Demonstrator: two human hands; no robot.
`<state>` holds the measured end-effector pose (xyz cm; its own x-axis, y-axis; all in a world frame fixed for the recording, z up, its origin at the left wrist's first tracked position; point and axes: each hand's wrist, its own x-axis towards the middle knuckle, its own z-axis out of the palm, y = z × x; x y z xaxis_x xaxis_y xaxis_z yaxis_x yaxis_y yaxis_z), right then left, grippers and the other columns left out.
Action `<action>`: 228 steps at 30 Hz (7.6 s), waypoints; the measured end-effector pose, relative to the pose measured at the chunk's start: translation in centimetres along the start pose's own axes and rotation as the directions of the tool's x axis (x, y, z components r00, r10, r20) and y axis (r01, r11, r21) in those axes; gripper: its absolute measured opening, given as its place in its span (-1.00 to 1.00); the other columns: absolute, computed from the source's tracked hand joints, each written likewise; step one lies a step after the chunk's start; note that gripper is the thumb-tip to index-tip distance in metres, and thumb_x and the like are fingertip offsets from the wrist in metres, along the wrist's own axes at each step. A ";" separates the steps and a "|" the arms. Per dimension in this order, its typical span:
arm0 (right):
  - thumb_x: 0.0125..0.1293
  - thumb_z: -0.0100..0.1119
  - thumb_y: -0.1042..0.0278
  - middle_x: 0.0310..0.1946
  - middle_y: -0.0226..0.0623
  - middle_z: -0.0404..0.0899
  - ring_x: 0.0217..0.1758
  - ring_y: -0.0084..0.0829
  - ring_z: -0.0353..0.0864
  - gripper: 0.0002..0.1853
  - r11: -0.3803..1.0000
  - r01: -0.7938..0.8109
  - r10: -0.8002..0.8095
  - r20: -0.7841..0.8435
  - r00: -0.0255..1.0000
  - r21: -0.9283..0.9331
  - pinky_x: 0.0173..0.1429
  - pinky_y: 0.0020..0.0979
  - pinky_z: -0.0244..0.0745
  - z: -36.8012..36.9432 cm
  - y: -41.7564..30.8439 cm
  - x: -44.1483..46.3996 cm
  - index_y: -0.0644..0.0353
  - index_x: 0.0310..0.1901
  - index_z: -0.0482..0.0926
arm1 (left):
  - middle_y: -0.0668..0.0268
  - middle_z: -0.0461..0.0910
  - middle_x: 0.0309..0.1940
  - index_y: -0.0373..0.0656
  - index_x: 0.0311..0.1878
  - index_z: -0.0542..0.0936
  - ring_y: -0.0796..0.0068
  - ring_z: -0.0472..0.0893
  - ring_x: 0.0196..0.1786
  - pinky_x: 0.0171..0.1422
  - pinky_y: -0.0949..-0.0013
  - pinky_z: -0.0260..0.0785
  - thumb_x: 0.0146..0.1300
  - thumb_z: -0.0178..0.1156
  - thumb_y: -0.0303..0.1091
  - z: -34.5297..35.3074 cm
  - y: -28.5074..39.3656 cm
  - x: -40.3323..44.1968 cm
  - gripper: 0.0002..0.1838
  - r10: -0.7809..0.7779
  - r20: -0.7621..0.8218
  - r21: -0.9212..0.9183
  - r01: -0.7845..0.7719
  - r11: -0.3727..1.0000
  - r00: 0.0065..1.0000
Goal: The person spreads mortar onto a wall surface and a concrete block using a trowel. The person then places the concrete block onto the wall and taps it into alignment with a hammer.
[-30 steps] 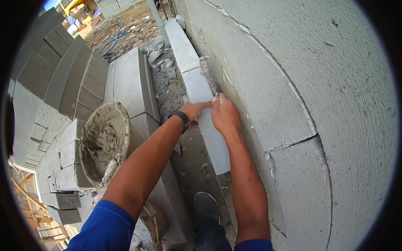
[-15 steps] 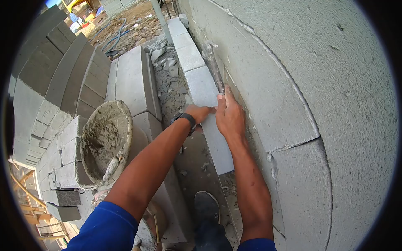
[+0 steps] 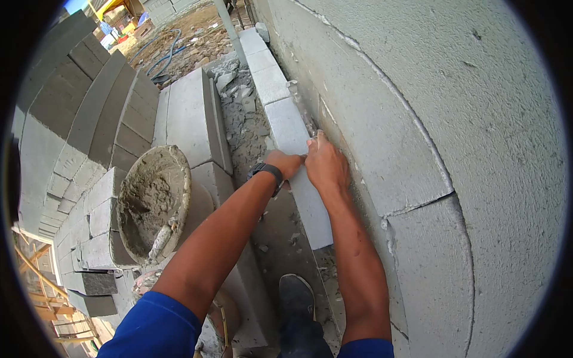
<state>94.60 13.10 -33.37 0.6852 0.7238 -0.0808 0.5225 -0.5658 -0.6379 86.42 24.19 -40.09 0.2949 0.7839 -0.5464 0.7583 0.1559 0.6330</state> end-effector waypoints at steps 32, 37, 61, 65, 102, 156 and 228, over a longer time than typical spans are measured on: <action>0.44 0.05 0.37 -0.43 0.04 0.70 -0.52 -0.17 0.70 -0.71 0.983 -0.186 0.180 0.253 0.951 0.001 -0.45 -0.09 0.53 0.6 -1.5 6.6 0.37 0.02 0.65 | -0.24 0.64 0.16 -0.56 0.19 0.52 -0.02 0.70 0.17 0.26 0.15 0.53 0.10 0.53 0.13 -0.7 1.8 -3.6 -0.11 0.079 -0.112 0.149 -0.062 0.987 0.991; 0.35 0.20 0.42 -0.09 -0.04 0.79 -0.03 -0.17 0.83 -0.78 0.844 0.090 0.004 0.175 0.985 -0.528 -0.26 -0.18 0.71 -0.2 -4.0 6.1 0.22 -0.09 0.79 | -0.24 0.60 0.18 -0.56 0.26 0.39 -0.06 0.68 0.18 0.29 0.16 0.51 0.05 0.55 0.13 -0.5 1.0 -3.5 -0.01 0.049 -0.106 0.046 -0.044 0.998 0.993; 0.22 0.28 0.51 -0.05 -0.10 0.79 0.03 -0.16 0.81 -0.78 0.569 0.364 -0.210 0.297 0.931 -0.737 0.06 -0.20 0.72 -0.9 -6.6 7.7 0.14 -0.13 0.82 | -0.19 0.47 0.34 -0.63 0.45 0.07 0.00 0.65 0.23 -0.11 0.11 0.72 0.14 0.53 0.13 -0.2 0.7 -4.9 0.20 -0.069 0.131 -0.015 0.071 0.997 0.989; 0.29 0.21 0.50 -0.06 -0.14 0.80 0.03 -0.18 0.81 -0.78 0.501 0.430 -0.247 0.352 0.903 -0.751 0.05 -0.23 0.72 -1.5 -6.9 7.5 0.10 -0.13 0.82 | -0.28 0.46 0.32 -0.63 0.44 0.00 -0.08 0.59 0.30 0.22 0.10 0.59 0.17 0.50 0.17 -0.2 1.0 -5.6 0.22 -0.055 0.123 0.015 0.053 0.998 0.991; 0.32 0.26 0.37 -0.11 -0.20 0.78 0.01 -0.27 0.80 -0.76 0.635 0.027 -0.261 -0.181 0.948 -0.772 -0.04 -0.31 0.73 -3.6 -7.6 1.1 0.09 0.00 0.74 | 0.03 -0.19 0.72 -0.25 0.68 -0.06 -0.02 -0.23 0.75 0.61 -0.53 -0.46 0.08 0.24 0.46 -4.3 4.5 -3.3 0.32 0.434 0.147 0.824 -0.353 0.443 0.889; 0.56 0.03 0.15 0.05 0.17 0.67 0.06 0.20 0.68 -0.46 0.930 0.361 -0.360 -0.367 0.857 -0.070 0.13 0.04 0.57 0.0 -0.7 -0.1 -0.05 0.53 0.37 | 0.01 0.08 0.65 -0.33 0.63 0.06 0.05 0.11 0.67 0.64 -0.16 -0.14 -0.02 0.28 0.48 -5.0 5.2 -3.2 0.35 0.456 0.122 0.837 -0.338 0.430 0.881; 0.49 0.14 0.26 0.09 0.14 0.68 0.16 0.19 0.66 -0.50 1.000 -0.013 0.018 -0.188 0.982 0.027 0.22 0.05 0.51 -1.8 2.5 -8.5 0.09 0.41 0.45 | 0.10 -0.11 0.70 0.08 0.69 -0.03 0.06 0.06 0.69 0.63 -0.20 0.09 0.02 0.58 0.04 -6.9 -0.3 -10.0 0.27 0.574 0.611 0.779 -0.544 -0.312 0.545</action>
<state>90.98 4.78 -32.90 0.7778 0.6262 0.0535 0.4995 -0.5643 -0.6573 79.22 20.47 -30.98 0.9513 0.1498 -0.2693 0.0556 -0.9430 -0.3280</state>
